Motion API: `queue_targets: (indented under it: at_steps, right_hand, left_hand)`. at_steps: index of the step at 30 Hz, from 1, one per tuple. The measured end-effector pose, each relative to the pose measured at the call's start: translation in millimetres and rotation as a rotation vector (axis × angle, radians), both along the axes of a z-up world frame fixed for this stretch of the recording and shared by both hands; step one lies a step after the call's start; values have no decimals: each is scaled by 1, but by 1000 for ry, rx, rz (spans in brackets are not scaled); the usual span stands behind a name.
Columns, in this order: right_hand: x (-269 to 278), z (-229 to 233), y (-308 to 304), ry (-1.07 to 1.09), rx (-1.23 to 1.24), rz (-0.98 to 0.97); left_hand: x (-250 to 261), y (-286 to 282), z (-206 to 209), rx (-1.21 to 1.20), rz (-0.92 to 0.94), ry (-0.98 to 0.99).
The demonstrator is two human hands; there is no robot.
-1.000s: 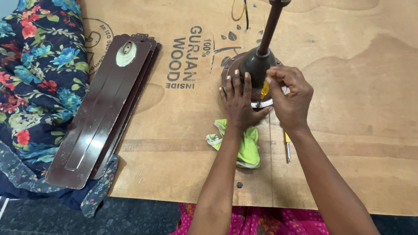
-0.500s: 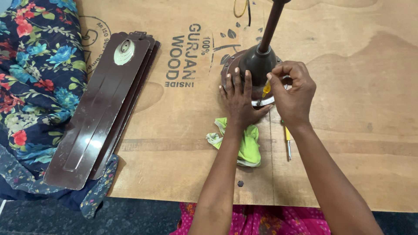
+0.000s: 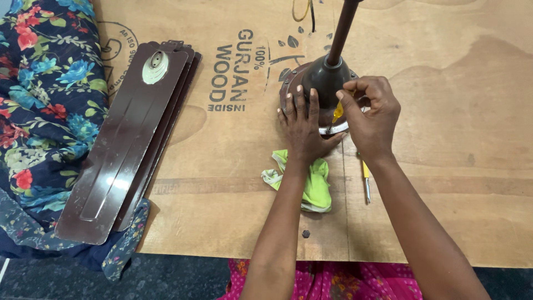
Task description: The person uses a green-handled screwdriver and a yellow-handled screwdriver to loosen and remove screws from the base of a brown electric fan. They work on the fan's mounting plate, removing several screws and placing them on the table while the fan blades lie nearby.
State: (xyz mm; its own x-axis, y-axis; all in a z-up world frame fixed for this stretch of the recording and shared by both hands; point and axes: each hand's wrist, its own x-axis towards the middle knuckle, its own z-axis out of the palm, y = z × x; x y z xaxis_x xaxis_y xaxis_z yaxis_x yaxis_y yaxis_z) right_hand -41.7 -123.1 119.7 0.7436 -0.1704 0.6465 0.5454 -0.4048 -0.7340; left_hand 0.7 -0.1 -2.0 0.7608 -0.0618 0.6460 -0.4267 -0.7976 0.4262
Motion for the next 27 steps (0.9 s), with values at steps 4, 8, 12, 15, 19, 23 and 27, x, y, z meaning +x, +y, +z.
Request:
queue_targets:
  at_steps: [4,8,12,15,19,23,27]
  right_hand:
    - [1,-2,-3,-35,-52,-14]
    - [-3,-1,1,15,-14,-16]
    - [-4,2,2,-61,-22,28]
    - [-1,3,1,-25,20,31]
    - [-1,2,-1,-32,-54,-19]
    - [-5,2,2,-12,-49,-43]
    - [-4,4,3,-80,-106,-57]
  left_hand:
    - [1,-1,0,-11,5,-32]
    - [1,-1,-1,-17,1,-13]
    - [2,0,-2,-20,-11,-9]
    - [2,-1,-3,-11,-6,9]
    - [2,-1,-1,-9,-3,0]
    - [1,-1,0,-6,2,26]
    - [1,-1,1,-3,0,24]
